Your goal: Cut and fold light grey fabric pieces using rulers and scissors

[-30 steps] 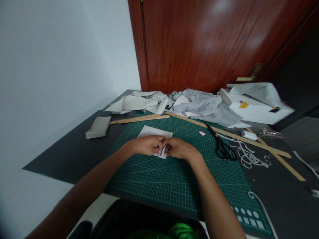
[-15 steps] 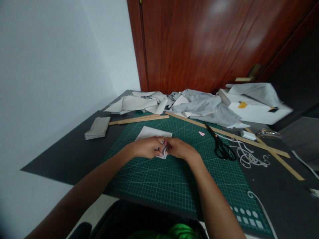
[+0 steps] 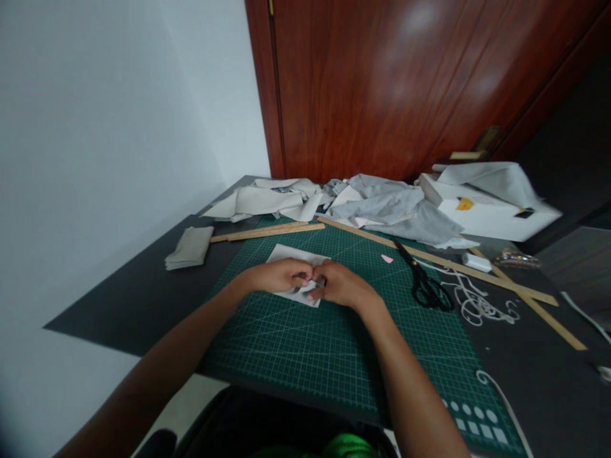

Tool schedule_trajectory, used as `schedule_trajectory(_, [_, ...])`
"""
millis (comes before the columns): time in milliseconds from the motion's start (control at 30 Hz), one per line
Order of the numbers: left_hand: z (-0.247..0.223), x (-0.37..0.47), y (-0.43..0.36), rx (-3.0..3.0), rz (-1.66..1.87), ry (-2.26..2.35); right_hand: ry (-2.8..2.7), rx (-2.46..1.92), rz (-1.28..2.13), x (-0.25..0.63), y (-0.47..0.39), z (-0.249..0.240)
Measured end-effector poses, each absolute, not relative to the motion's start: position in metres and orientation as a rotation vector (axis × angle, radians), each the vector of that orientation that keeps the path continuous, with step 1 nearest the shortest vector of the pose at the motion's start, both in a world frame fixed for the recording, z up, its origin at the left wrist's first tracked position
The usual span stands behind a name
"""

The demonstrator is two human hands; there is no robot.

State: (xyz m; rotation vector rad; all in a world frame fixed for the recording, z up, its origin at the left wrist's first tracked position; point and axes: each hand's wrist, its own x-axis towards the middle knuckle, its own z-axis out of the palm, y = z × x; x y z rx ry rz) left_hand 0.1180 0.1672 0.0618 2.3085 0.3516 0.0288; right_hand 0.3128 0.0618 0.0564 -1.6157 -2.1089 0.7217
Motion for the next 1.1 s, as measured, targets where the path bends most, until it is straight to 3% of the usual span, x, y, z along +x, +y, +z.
schedule_trajectory(200, [0.060, 0.116, 0.179, 2.240, 0.128, 0.397, -2.096, -1.455, 0.382, 0.312, 0.064, 0.058])
schedule_trajectory(700, [0.058, 0.120, 0.168, 2.418, 0.246, 0.443, -1.945, -1.481, 0.605, 0.310, 0.068, 0.048])
schedule_trajectory(1100, [0.066, 0.120, 0.167, 2.455, 0.149, 0.570, -2.048, -1.955, -0.030, 0.312, 0.075, 0.035])
